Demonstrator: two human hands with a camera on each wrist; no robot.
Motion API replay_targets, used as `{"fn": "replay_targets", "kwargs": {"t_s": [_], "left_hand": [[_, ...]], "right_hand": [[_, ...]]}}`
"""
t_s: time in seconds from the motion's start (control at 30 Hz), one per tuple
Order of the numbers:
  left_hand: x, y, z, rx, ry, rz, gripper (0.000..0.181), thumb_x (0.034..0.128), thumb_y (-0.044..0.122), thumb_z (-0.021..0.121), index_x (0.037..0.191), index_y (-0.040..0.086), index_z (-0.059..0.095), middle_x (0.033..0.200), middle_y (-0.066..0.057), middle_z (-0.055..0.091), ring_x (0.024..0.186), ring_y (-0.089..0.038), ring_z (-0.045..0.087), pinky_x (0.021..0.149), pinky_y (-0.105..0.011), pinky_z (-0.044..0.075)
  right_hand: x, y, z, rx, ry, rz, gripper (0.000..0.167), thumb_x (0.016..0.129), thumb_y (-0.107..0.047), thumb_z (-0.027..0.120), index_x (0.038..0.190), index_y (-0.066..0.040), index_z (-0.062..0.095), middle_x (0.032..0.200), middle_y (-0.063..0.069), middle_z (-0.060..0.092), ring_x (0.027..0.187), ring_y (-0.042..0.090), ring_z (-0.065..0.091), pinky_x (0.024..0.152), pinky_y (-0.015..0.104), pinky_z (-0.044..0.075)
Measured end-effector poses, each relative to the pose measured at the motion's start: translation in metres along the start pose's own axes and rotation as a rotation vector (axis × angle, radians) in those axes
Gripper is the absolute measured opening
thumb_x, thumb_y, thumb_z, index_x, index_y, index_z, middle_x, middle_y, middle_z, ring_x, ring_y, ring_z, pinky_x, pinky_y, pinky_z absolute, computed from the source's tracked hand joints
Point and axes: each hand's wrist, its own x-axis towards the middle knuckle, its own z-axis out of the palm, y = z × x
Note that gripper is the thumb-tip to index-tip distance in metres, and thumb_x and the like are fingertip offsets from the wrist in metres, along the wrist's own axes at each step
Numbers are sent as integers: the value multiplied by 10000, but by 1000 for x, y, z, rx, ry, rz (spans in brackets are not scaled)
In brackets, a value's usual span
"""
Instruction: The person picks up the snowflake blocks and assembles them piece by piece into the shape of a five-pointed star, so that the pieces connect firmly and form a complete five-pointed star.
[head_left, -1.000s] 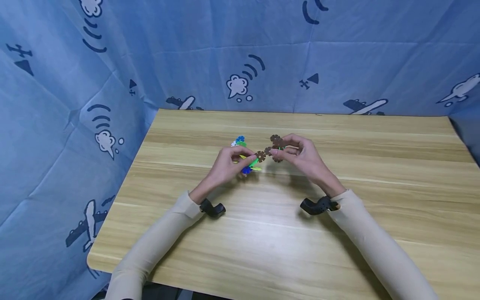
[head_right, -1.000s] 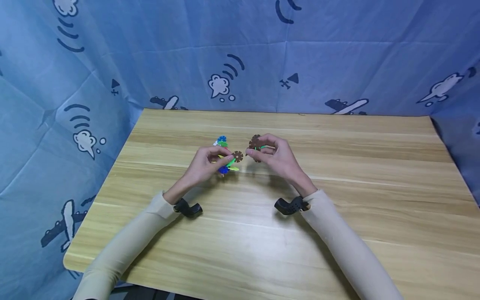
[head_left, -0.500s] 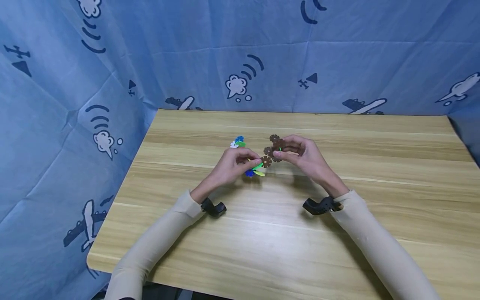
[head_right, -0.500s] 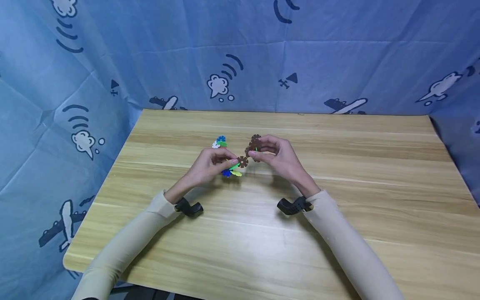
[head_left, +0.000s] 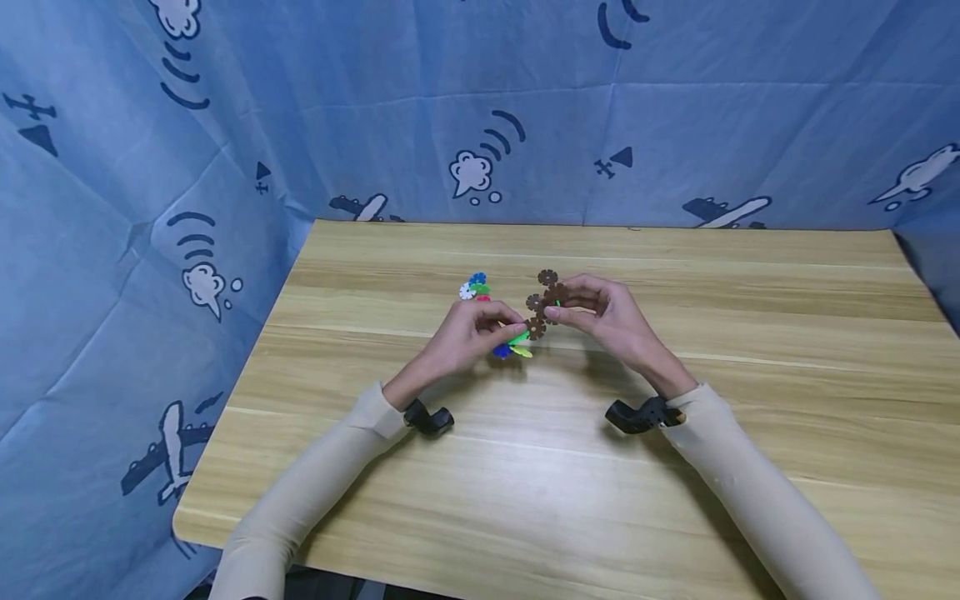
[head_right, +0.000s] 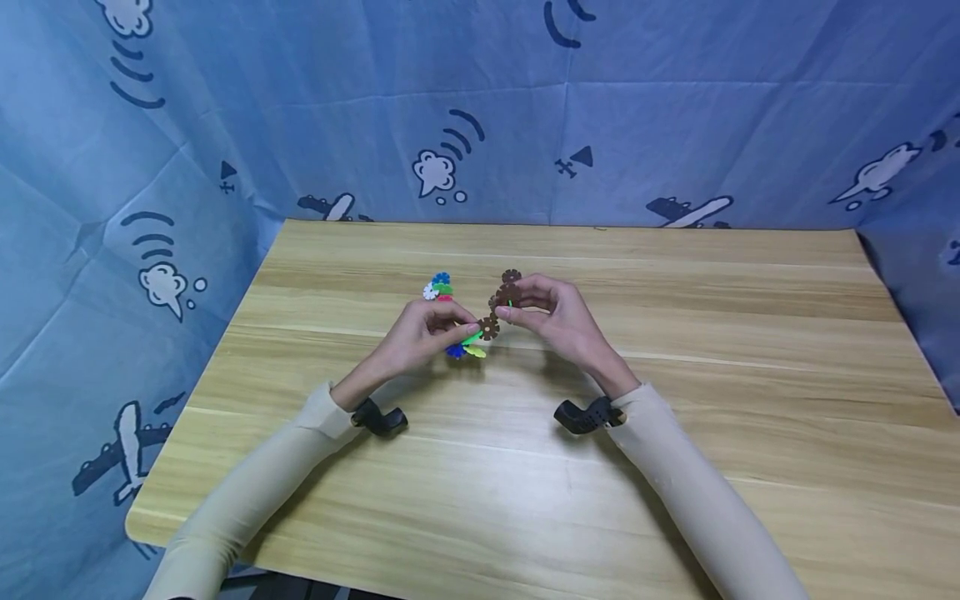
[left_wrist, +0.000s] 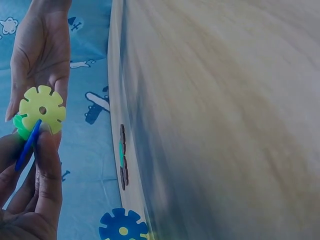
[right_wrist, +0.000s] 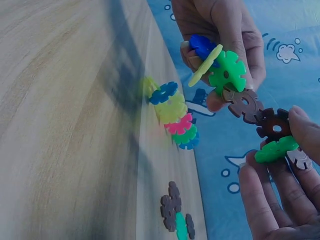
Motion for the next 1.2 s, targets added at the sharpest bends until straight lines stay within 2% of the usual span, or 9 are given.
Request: {"fn": "replay_targets", "kwargs": {"t_s": [0.27,0.6,0.83,1.03,1.2], "left_hand": [[1,-1,1,25,1,45,137,1009,221,710,1034,113,789,1005,-22,776,701,-102,646,617,-215,551],[2,-2,3,18,-3,67,133,1006,202,713,1044,98,787,981,-38,784,627,-95,627,560,-197,514],[2,-2,8,10,36,50,170,995,253,729,1044,108,804,979,-29,792,646,-104,649,570,-208,533],[2,-2,10,31,78,76,173,996,259,726,1022,110,807,944,-16,791,618,-100,608,551,-196,490],[3,-1,9,49,81,101,172,1008,241,710,1011,95,802,923,-24,778,628,-86,586,565,-189,484]], "right_hand": [[-1,0,0,-32,10,2,432,957,-306,778,1274,-43,650,1285,151,707,1066,56,712,902,193,606],[0,3,4,-39,15,9,429,958,-297,778,1273,-39,646,1289,156,719,1129,167,725,909,197,609],[-1,2,6,-47,32,-2,415,958,-290,778,1264,-37,656,1299,148,712,1171,207,708,917,179,594],[0,0,7,-47,31,-31,381,956,-278,781,1241,-47,677,1279,137,724,1178,221,722,917,187,600],[-1,-1,7,-75,28,-1,419,951,-307,784,1256,-45,667,1286,135,716,1202,275,708,901,177,595]]}}
